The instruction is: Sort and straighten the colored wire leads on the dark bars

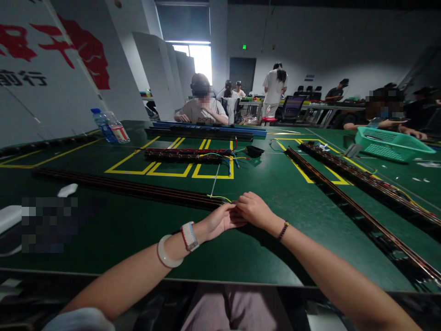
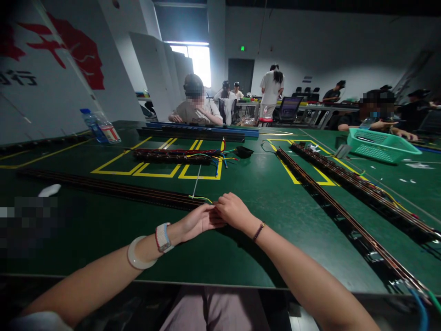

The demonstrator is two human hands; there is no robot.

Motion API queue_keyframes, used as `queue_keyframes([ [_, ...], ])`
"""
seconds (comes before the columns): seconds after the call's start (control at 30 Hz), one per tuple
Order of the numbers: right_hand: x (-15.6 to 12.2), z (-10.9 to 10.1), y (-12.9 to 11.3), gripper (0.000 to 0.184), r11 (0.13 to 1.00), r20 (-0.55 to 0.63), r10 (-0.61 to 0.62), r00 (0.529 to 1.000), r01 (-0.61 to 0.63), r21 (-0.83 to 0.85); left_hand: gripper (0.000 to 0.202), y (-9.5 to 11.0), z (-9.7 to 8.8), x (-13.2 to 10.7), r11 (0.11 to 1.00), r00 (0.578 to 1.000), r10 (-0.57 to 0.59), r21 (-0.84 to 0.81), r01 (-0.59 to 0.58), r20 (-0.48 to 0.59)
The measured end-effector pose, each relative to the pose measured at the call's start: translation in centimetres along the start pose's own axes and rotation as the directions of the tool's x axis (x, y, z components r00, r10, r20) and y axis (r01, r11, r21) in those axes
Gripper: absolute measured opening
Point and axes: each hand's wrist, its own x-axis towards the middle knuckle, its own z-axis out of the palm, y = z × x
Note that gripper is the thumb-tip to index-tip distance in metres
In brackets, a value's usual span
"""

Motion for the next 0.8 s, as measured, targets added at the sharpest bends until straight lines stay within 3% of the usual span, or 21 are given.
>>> queue_keyframes([
  [0.13,-0.1,-0.6,-0.2,0.022,0.998,0.069,-0.051,0.996,0.053,-0.037,0.021,0.1,0.1,0.0,0.996,1.000,-0.021,-0.089,0.021,-0.009],
  [0.27,-0.2,-1.1,1.0,0.023,0.975,0.086,-0.018,0.996,-0.001,0.221,0.023,0.0,0.2,-0.1,0.998,0.999,-0.024,-0.063,0.023,-0.025],
  [0.4,-0.4,-1.3,2.2,0.024,0.875,0.129,-0.028,0.991,-0.038,0.483,0.027,-0.3,0.1,0.0,0.999,1.000,-0.003,-0.035,0.003,0.001],
  [0.5,-0.4,-1.5,2.4,0.027,0.819,0.185,-0.046,0.982,-0.069,0.570,0.022,-0.6,0.0,0.1,0.998,0.999,0.033,-0.060,-0.032,0.002],
  [0.8,-0.3,-1.5,0.3,0.028,0.955,0.115,-0.029,0.993,-0.006,0.295,0.021,-0.8,0.0,0.3,0.992,0.998,0.067,-0.109,-0.067,-0.004],
])
